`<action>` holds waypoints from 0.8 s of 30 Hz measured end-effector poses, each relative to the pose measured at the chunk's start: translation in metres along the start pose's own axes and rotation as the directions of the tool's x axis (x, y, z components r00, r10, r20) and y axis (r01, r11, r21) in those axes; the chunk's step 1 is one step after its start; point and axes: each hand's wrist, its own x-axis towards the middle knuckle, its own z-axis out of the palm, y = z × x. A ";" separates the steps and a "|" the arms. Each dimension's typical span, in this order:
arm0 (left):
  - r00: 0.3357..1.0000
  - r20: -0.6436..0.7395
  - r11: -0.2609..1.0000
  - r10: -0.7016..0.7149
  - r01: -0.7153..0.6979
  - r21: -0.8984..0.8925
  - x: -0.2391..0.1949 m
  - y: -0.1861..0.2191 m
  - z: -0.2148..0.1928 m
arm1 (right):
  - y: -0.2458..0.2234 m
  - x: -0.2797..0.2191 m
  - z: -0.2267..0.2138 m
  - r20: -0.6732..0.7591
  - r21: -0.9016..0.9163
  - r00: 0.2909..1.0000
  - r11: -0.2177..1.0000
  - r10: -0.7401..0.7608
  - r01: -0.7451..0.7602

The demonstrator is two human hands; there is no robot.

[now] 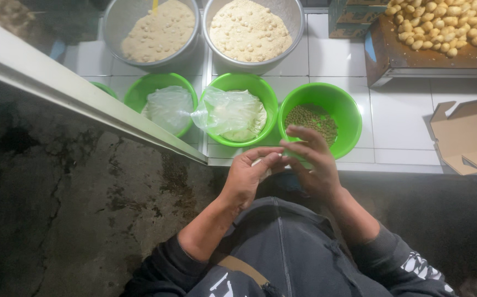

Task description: The person repeatedly wraps small round food items in thin translucent sheets, folding and sealing each one by hand. The wrapped items are placed into a green bowl lined with plastic. The process is continuous and repetitive throughout the clip.

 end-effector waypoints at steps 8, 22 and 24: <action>0.987 -0.044 0.924 0.153 -0.128 0.359 -0.017 -0.010 0.000 | 0.150 0.017 -0.019 0.207 -0.788 0.835 0.592 0.510 -0.167; 0.983 -0.128 0.968 0.130 -0.099 0.229 -0.036 -0.036 -0.002 | 0.236 -0.010 -0.024 0.237 -0.814 0.807 0.564 0.541 -0.139; 0.983 -0.141 0.977 0.116 -0.087 0.195 -0.034 -0.036 0.000 | 0.229 -0.004 -0.022 0.238 -0.798 0.816 0.585 0.527 -0.146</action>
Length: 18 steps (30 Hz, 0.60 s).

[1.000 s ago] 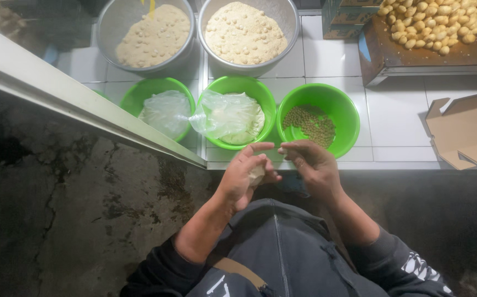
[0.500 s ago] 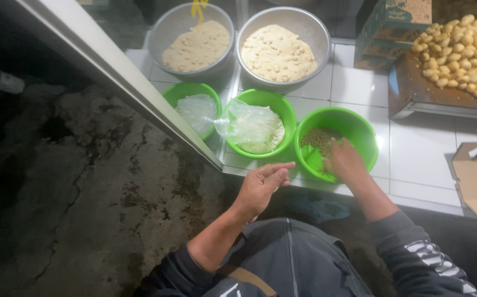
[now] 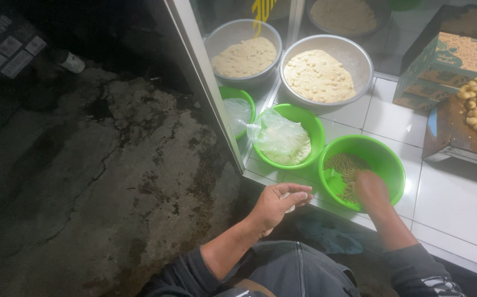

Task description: The person repeatedly wraps small round food items in thin translucent sheets, folding and sealing each one by hand. The wrapped items are placed into a green bowl lined with plastic. The process is continuous and repetitive throughout the clip.

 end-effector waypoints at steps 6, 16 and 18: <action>1.000 0.004 0.994 -0.031 0.031 -0.105 0.000 0.003 0.003 | -0.023 -0.007 -0.021 0.027 0.016 0.998 0.998 0.056 -0.056; 0.996 -0.012 0.986 -0.091 0.088 -0.144 0.010 0.000 -0.023 | -0.024 0.008 -0.015 0.066 -0.008 0.997 0.999 0.041 -0.040; 0.997 0.009 0.983 -0.072 0.072 -0.167 0.015 0.000 -0.030 | -0.026 0.008 -0.012 0.076 0.008 0.996 0.999 0.053 -0.054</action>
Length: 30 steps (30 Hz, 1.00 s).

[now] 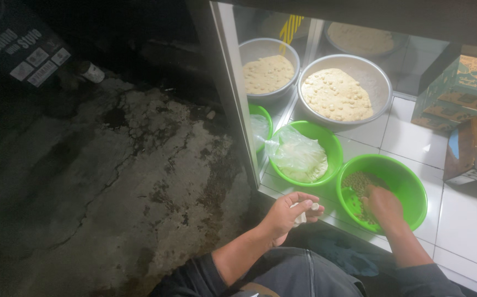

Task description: The person repeatedly wraps small round food items in thin translucent sheets, folding and sealing each one by hand. The wrapped items are placed into a green bowl lined with plastic. The process is continuous and repetitive throughout the clip.

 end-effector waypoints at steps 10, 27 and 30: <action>0.996 0.067 0.997 -0.054 0.051 0.057 0.023 0.018 -0.023 | -0.022 0.011 -0.003 -0.030 0.042 0.992 0.992 0.122 -0.121; 0.984 0.139 0.993 -0.110 0.103 0.058 0.045 0.027 -0.025 | -0.037 0.008 0.007 -0.130 0.066 0.983 0.990 0.128 -0.121; 0.978 0.143 0.989 -0.150 0.148 0.023 0.044 0.024 -0.017 | -0.041 0.009 0.006 -0.210 0.117 0.973 0.990 0.096 -0.072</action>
